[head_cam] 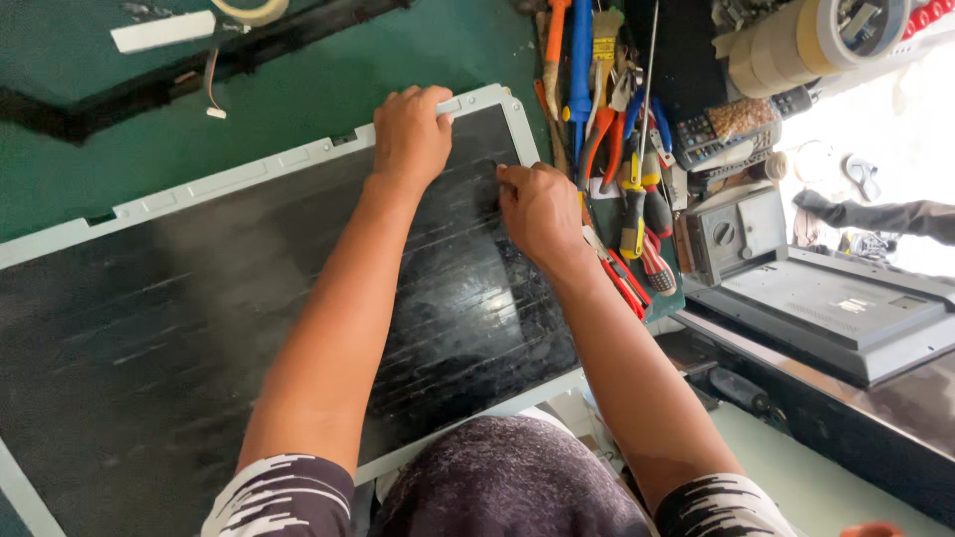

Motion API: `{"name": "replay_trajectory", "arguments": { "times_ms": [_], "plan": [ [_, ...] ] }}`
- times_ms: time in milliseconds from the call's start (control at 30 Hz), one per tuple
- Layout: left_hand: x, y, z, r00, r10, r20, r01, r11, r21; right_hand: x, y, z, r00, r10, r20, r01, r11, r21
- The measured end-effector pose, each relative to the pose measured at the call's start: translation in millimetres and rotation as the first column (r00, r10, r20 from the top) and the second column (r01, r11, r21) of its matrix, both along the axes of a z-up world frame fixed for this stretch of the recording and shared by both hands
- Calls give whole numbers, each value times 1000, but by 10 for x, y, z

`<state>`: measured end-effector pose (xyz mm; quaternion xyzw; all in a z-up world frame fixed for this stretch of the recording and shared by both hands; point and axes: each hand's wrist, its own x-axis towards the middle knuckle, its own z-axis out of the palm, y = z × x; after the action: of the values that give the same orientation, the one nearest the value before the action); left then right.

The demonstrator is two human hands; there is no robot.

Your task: The person applies strips of white tape to the edges and center of a large, dark rectangular screen panel. They smooth the tape down with their fingers and briefly use a remote control on a nearby TV before continuing to apply more tape to the panel.

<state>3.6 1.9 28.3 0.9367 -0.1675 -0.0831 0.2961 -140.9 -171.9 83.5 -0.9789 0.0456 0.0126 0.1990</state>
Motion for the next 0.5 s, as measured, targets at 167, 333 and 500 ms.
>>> {"name": "replay_trajectory", "arguments": {
  "times_ms": [167, 333, 500],
  "plan": [
    [24, -1, -91, 999, -8, 46, 9, 1000, -15, -440, 42, 229, 992, -67, -104, 72, 996, 47],
    [70, 12, -379, 994, -42, 103, 43, 999, -3, -1056, -37, 267, 997, -59, -53, 63, 994, 90],
    [83, 32, -356, 983, -23, 180, 26, 1000, -14, -1626, -75, 401, 995, -63, -81, 72, 991, 111]
  ]
}}
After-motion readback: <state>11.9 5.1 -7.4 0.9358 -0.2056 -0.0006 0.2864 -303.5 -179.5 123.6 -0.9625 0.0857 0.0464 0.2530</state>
